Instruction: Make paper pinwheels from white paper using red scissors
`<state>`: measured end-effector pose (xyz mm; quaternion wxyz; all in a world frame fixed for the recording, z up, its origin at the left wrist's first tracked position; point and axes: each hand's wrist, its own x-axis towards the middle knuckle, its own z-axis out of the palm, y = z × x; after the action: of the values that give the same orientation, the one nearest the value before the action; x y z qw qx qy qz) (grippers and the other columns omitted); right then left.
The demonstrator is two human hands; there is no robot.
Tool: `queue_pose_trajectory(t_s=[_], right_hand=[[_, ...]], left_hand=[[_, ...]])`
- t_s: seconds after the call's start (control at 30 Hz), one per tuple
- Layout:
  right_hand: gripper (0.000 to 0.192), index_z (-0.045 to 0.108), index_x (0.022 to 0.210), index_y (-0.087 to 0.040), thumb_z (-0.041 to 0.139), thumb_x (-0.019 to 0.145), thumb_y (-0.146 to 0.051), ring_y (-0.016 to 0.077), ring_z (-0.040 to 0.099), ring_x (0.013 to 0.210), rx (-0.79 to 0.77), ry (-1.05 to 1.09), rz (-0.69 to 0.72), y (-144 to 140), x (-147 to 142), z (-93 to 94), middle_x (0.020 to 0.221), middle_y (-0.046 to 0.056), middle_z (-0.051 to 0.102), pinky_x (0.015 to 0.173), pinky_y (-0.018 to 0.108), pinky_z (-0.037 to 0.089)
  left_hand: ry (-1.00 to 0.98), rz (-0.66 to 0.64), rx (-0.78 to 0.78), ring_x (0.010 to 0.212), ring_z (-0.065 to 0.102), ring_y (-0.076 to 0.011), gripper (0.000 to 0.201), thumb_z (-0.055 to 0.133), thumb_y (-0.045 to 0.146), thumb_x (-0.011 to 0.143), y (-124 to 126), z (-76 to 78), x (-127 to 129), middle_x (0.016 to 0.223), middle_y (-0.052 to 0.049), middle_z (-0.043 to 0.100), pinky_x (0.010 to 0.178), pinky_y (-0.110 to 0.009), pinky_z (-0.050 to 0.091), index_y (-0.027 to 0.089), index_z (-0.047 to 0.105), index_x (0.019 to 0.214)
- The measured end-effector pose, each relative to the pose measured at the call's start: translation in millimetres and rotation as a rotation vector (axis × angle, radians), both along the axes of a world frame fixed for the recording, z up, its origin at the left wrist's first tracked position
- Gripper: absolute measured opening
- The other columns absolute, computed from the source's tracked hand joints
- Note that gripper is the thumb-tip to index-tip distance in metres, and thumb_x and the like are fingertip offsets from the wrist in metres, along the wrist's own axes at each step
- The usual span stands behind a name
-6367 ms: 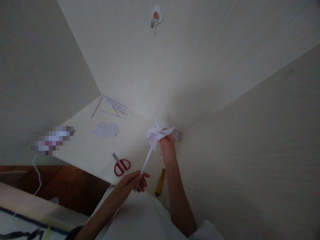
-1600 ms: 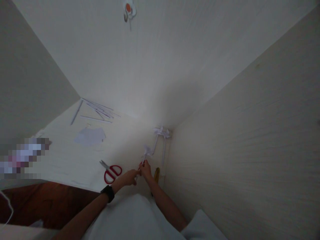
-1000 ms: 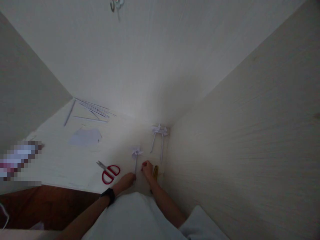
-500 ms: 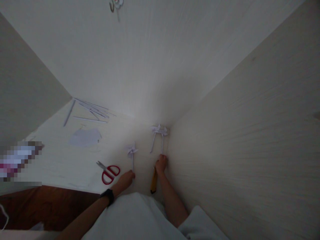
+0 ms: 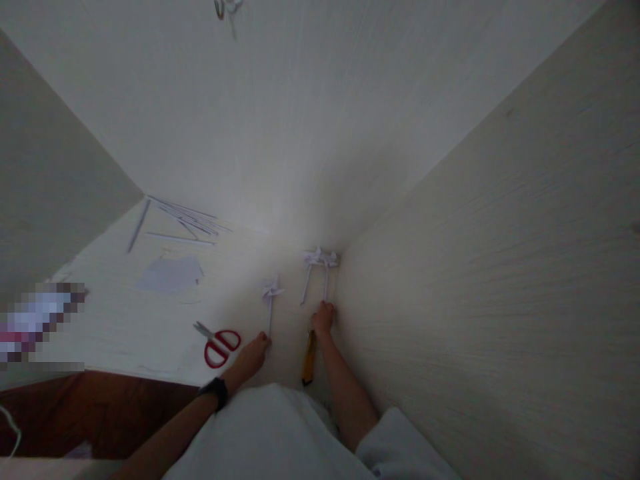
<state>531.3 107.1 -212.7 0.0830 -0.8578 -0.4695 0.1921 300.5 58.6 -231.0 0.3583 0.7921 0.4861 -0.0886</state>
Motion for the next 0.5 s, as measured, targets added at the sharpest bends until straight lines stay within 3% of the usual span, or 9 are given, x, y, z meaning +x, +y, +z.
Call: queue_pose_trajectory(t_s=[0.17,0.5], right_hand=[[0.032,0.056,0.124,-0.019,0.058,0.094,-0.03,0.0251,0.06,0.11,-0.001,0.017,0.091,1.9,-14.5,4.5,0.131,0.01,0.056,0.091,0.047,0.052],[0.031,0.057,0.122,-0.018,0.058,0.094,-0.03,0.0238,0.062,0.106,-0.039,0.081,0.253,33.8,-29.1,-0.9,0.127,0.01,0.058,0.088,0.045,0.054]], left_hand=[[-0.012,0.009,0.051,0.107,0.061,-0.0251,0.036,0.059,0.03,0.091,-1.6,-3.9,0.7,0.127,-0.011,0.058,0.088,-0.047,0.053,0.017,0.056,0.124],[-0.021,0.012,0.117,0.107,0.061,-0.0252,0.037,0.059,0.03,0.091,-3.6,-14.6,-1.2,0.128,-0.011,0.057,0.088,-0.047,0.053,0.018,0.055,0.126]])
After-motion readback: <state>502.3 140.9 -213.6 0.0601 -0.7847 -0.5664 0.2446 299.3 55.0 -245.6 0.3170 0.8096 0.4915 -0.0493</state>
